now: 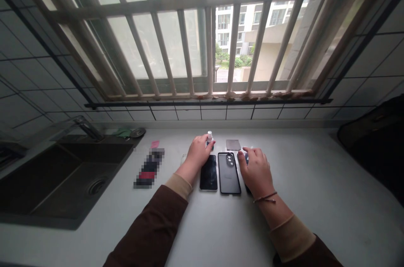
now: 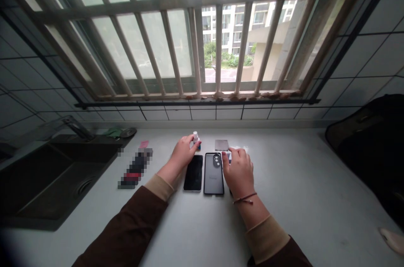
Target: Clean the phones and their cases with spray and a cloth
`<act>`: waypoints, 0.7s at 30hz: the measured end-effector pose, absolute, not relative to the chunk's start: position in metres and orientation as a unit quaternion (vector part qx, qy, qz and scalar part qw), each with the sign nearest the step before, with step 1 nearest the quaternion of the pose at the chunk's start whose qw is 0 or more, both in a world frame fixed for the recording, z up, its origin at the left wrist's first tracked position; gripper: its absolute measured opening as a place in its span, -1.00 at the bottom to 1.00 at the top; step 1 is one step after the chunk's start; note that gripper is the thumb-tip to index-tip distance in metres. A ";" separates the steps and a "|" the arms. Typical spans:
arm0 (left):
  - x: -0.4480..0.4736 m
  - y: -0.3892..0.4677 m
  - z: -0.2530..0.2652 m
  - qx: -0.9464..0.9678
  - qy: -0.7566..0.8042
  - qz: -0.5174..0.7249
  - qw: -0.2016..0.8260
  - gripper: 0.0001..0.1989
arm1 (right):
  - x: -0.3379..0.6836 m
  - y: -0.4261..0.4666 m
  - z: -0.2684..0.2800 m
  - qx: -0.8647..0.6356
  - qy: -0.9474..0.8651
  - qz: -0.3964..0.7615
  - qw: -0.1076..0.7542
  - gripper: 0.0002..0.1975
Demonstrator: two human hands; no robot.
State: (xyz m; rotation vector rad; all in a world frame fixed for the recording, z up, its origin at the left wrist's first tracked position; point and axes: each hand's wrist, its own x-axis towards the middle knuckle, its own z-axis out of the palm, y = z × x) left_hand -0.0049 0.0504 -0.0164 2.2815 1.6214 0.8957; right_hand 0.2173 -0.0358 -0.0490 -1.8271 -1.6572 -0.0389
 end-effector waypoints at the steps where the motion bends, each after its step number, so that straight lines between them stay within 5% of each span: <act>1: -0.006 0.039 -0.012 0.782 0.533 0.302 0.113 -0.77 | 0.217 -0.036 -0.049 -0.678 -0.643 -0.011 0.356 -0.51; 7: -0.007 -0.038 0.007 0.823 0.398 0.323 0.246 -0.69 | 0.207 -0.048 -0.043 -0.526 -0.713 0.169 0.432 -0.54; 21: -0.022 -0.042 -0.028 0.876 0.401 0.238 0.125 -0.71 | 0.195 -0.062 -0.043 -0.404 -0.776 0.232 0.426 -0.77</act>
